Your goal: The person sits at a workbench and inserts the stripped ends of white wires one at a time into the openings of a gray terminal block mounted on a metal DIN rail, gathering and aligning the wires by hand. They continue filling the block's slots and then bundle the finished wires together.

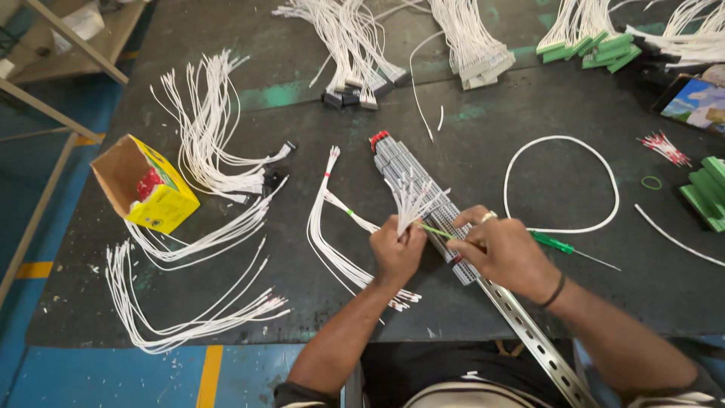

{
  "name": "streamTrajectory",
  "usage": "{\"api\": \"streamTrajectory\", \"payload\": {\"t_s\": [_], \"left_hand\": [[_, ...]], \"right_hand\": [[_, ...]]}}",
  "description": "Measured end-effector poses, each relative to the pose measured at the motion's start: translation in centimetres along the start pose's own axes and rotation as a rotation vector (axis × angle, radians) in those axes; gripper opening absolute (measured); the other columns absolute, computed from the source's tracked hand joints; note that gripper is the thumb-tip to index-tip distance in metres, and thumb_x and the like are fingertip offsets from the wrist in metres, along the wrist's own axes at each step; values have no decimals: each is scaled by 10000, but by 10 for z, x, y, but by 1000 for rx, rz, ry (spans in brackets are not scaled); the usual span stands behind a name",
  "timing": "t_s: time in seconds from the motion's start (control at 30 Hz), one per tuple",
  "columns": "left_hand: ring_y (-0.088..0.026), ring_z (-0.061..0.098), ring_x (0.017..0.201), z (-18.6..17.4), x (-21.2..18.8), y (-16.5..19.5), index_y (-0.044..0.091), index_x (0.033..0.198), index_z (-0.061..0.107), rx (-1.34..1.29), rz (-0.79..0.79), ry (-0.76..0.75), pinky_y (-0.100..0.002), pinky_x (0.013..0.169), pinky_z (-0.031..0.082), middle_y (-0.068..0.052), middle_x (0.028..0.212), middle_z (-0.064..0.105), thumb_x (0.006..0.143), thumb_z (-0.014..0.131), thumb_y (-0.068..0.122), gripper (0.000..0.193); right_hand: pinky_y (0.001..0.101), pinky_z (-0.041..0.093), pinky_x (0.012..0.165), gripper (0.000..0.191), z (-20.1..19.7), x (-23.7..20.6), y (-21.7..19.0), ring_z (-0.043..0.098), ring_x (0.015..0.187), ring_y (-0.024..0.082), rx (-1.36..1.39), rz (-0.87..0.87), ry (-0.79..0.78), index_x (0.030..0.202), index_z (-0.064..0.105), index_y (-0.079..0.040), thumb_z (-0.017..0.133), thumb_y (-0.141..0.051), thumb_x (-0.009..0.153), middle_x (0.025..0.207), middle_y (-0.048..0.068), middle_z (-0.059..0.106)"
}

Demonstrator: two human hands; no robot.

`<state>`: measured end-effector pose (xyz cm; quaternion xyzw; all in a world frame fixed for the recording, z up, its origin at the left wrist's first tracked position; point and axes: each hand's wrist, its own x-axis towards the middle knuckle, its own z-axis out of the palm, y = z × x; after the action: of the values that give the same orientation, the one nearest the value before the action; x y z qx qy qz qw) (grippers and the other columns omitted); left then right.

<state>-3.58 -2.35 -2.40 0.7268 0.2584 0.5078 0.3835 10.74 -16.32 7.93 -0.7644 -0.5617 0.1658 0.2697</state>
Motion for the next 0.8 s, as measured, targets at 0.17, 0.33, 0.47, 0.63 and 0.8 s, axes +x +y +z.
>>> {"api": "streamTrajectory", "payload": {"t_s": [0.17, 0.33, 0.47, 0.63, 0.8], "left_hand": [[-61, 493, 519, 2, 1, -1, 22, 830, 664, 27, 45, -12, -264, 491, 430, -12, 576, 544, 860, 759, 62, 108], [-81, 556, 511, 12, -11, 6, 37, 849, 693, -10, 101, -87, -260, 503, 460, -18, 592, 582, 794, 770, 35, 95], [-90, 570, 549, 5, -5, 4, 44, 887, 704, -29, 225, -44, -272, 528, 478, -33, 645, 619, 808, 767, 25, 103], [-100, 631, 635, 2, -2, 1, 55, 936, 709, 77, 311, -98, -275, 583, 509, -57, 727, 661, 792, 776, 31, 160], [-75, 540, 548, -1, -1, 1, 27, 906, 724, 4, 76, -144, -266, 519, 454, -31, 626, 609, 847, 766, 28, 72]], "right_hand": [[321, 630, 632, 50, -5, -14, 7, 794, 744, 219, 851, -563, -168, 887, 757, -53, 722, -89, 893, 886, 107, 813], [315, 545, 726, 154, 11, 11, 15, 668, 891, 230, 613, -260, 667, 1090, 705, -4, 664, 3, 942, 1178, 168, 751], [381, 531, 808, 226, 27, 36, 21, 691, 1036, 276, 25, -480, 493, 970, 711, -17, 689, 55, 757, 1090, 155, 740], [319, 539, 773, 89, 20, 34, 41, 684, 898, 166, 811, -453, -78, 965, 703, -12, 646, -15, 897, 970, 116, 714], [247, 532, 542, 207, 14, 40, 52, 709, 682, 121, 1025, -142, -726, 908, 741, -14, 547, -32, 838, 931, 89, 814]]}}
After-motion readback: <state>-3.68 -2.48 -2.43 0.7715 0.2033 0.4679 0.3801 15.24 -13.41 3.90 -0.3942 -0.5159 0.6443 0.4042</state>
